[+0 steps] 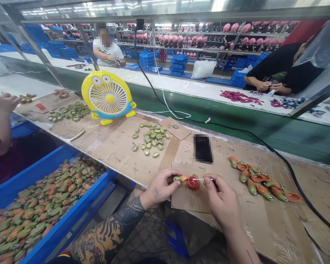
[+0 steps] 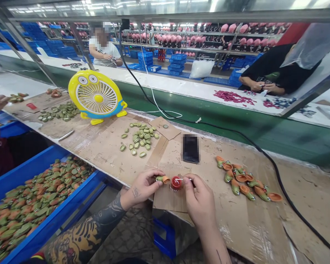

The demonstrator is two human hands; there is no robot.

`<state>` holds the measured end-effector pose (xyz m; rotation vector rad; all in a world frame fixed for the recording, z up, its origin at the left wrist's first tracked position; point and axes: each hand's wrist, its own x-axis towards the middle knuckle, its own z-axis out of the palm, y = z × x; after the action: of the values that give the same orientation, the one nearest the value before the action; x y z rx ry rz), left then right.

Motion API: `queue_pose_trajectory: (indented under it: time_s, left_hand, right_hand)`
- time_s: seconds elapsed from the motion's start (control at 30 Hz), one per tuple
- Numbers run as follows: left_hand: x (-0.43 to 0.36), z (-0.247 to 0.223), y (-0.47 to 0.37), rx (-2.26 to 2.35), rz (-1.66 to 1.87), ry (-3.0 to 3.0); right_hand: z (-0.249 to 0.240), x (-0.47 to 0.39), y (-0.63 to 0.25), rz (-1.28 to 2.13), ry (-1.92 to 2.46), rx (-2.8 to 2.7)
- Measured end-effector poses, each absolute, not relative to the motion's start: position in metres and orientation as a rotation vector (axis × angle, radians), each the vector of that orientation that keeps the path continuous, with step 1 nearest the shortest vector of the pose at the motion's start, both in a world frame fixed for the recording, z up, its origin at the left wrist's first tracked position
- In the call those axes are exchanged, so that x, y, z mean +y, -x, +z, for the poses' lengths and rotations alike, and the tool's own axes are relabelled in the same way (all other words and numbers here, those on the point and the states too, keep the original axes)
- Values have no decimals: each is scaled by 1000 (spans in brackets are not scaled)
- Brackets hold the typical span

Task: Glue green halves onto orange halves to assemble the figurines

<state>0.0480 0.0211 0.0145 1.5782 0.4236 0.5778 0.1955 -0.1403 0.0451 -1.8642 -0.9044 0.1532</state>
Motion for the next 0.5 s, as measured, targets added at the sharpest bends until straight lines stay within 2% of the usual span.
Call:
queue_pose_trajectory:
  time_s: [0.23,0.5]
  left_hand:
    - [20,14,-51,453,558,-1466]
    - [21,16,-50,464,553,-1417]
  right_hand:
    - [58,-133,-174,312,1607,-727]
    - [43,-128,-177,314,1707,-837]
